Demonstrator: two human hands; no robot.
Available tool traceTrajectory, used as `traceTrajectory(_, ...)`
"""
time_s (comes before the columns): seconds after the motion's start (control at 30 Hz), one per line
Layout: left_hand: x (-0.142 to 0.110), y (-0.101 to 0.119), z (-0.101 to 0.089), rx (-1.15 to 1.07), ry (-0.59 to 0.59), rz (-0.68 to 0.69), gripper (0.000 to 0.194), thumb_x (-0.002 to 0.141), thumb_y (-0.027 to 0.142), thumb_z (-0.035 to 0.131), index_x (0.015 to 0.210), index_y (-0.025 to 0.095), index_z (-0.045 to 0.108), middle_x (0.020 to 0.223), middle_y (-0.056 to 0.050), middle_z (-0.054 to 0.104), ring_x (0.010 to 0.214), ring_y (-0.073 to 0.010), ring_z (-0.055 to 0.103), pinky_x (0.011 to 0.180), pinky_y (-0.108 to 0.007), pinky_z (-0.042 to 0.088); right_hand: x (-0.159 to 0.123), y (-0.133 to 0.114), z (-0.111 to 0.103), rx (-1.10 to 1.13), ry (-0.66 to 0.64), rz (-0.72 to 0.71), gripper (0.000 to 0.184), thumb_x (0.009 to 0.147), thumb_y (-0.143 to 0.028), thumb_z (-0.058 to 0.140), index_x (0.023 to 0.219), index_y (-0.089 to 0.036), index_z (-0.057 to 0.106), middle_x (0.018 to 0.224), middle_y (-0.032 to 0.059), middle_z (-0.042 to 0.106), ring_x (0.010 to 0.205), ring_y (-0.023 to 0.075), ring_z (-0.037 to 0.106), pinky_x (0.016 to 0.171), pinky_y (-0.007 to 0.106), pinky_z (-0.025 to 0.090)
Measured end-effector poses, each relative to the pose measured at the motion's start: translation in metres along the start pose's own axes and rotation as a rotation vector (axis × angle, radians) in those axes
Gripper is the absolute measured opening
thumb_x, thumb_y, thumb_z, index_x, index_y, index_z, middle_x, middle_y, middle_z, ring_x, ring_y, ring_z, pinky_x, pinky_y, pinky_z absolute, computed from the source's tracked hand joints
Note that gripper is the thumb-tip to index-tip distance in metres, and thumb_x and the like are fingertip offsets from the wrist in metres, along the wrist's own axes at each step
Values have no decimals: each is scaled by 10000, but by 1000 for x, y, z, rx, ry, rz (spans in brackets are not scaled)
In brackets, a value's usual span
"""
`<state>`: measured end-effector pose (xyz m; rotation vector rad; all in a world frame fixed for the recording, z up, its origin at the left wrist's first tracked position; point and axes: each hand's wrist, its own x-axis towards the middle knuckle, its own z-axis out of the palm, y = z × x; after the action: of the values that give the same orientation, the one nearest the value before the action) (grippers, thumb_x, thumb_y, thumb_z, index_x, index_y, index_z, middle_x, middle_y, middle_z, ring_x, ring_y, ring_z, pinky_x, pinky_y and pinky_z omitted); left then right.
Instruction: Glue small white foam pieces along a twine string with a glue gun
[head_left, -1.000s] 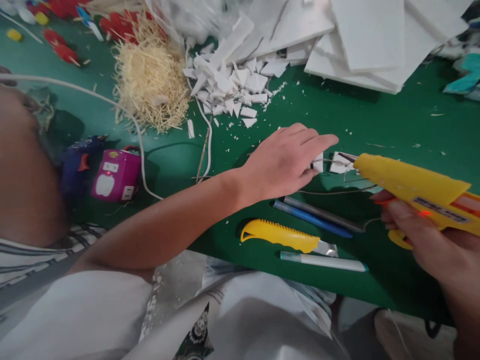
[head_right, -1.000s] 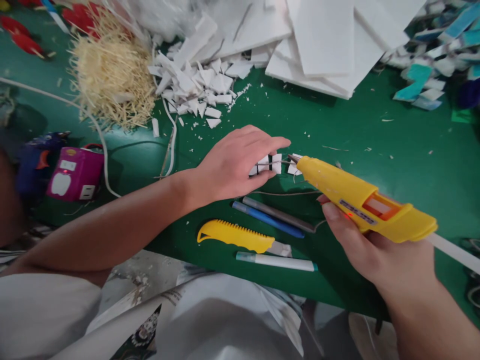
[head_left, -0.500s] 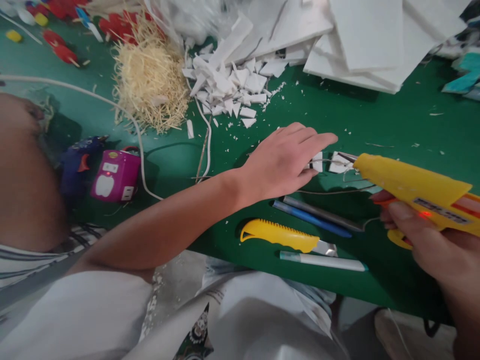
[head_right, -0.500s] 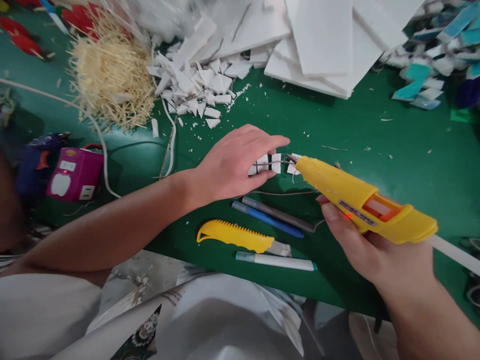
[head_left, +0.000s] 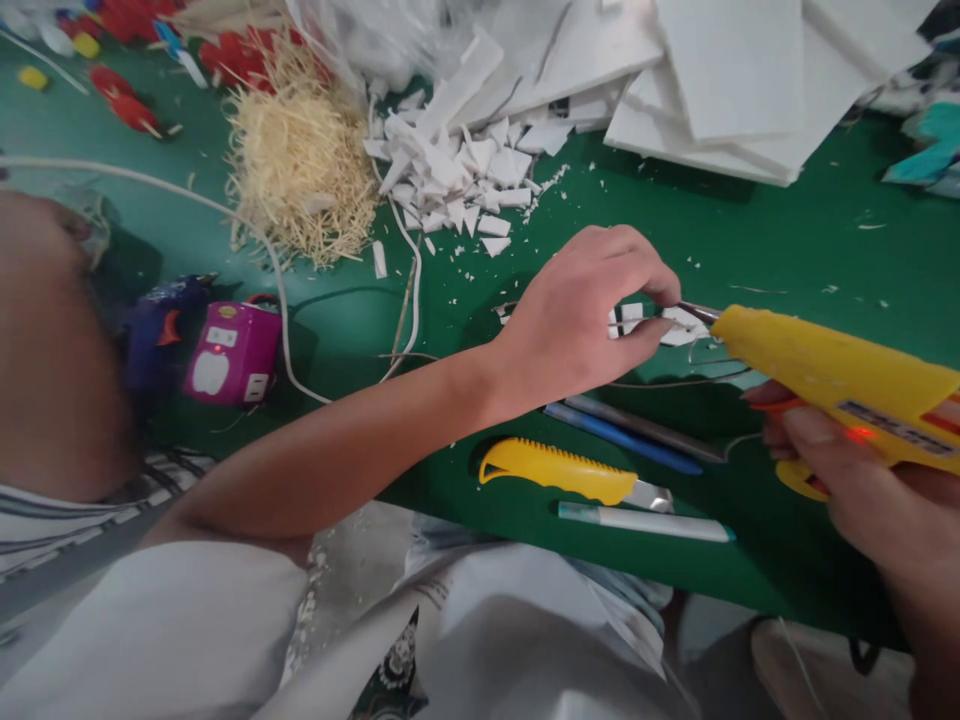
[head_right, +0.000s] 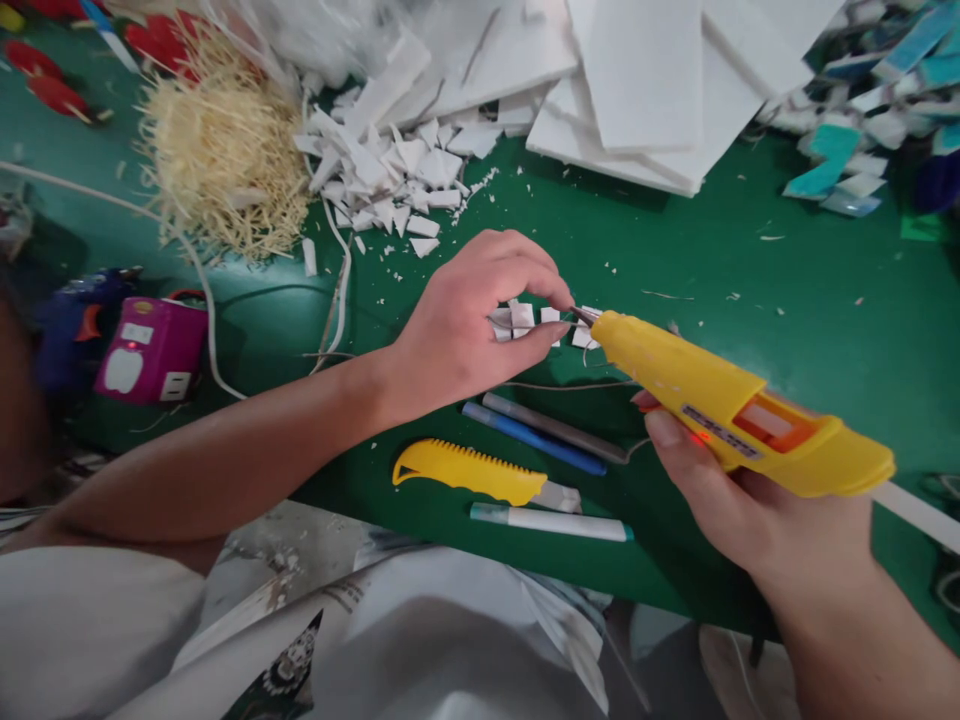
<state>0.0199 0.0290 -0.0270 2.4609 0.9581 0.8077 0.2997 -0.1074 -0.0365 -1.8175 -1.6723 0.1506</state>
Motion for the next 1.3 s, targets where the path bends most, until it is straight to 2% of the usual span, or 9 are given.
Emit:
traceTrajectory(0.33, 0, 0, 0, 6, 19, -5, 174, 1105, 212, 594, 1054, 236, 758, 1059, -75, 805, 1063, -230, 767, 994, -451, 632, 3, -5, 1, 63, -16, 71, 366, 855, -718, 804, 932, -360, 820, 783, 41, 812, 572, 266, 742, 509, 394, 616)
traceTrajectory(0.53, -1, -5, -2, -35, 51, -33, 156, 1072, 204, 615, 1020, 249, 755, 1069, -68, 807, 1066, -236, 761, 1025, -474, 625, 7, -11, 1, 102, -88, 133, 441, 866, -766, 754, 925, -332, 802, 786, 65, 793, 616, 286, 748, 612, 448, 655)
traceTrajectory(0.73, -3, -16, -7, 1, 59, -52, 156, 1072, 234, 599, 1096, 262, 751, 1102, -86, 796, 1109, -267, 750, 1041, -510, 615, 6, -6, 0, 176, -37, 163, 384, 851, -692, 832, 997, -338, 808, 829, 43, 821, 534, 239, 725, 483, 369, 607)
traceTrajectory(0.87, -5, -25, -12, 27, 47, -50, 209, 1101, 313, 577, 1239, 271, 728, 1194, -109, 782, 1199, -289, 721, 1089, -535, 592, 6, -29, -4, 193, -67, 174, 392, 866, -704, 822, 962, -324, 815, 819, 51, 812, 548, 235, 717, 461, 347, 578)
traceTrajectory(0.9, -5, -28, -14, 29, 49, -45, 232, 1100, 327, 576, 1272, 269, 721, 1216, -114, 779, 1215, -293, 714, 1104, -542, 585, 6, -37, -5, 152, -136, 244, 369, 901, -673, 810, 1014, -323, 826, 917, 67, 836, 684, 264, 778, 606, 396, 657)
traceTrajectory(1.07, -4, -57, -18, 66, 82, 61, 313, 1053, 348, 589, 1332, 300, 721, 1270, -116, 764, 1237, -323, 681, 1088, -566, 583, 6, -63, -8, 124, -111, 270, 300, 932, -635, 789, 939, -336, 810, 864, 50, 800, 722, 256, 765, 634, 398, 623)
traceTrajectory(1.17, 0, -82, -16, 85, 143, 158, 322, 1019, 362, 599, 1309, 366, 738, 1251, -109, 749, 1231, -360, 646, 1049, -605, 566, 7, -48, -6, 109, -110, 279, 377, 900, -699, 790, 976, -330, 806, 952, 72, 820, 776, 282, 787, 669, 430, 661)
traceTrajectory(1.23, 3, -95, -15, 93, 129, 179, 320, 1043, 334, 543, 1283, 368, 753, 1242, -114, 745, 1216, -358, 610, 1058, -615, 537, 7, -30, -3, 130, -36, 188, 491, 826, -801, 785, 949, -325, 796, 813, 63, 800, 580, 263, 732, 480, 388, 600)
traceTrajectory(1.3, 4, -102, -14, 93, 91, 174, 330, 1078, 336, 489, 1267, 336, 759, 1240, -126, 739, 1220, -343, 566, 1089, -613, 505, 6, -15, 0, 118, -21, 171, 460, 851, -768, 783, 967, -323, 803, 815, 64, 807, 579, 257, 739, 481, 375, 607)
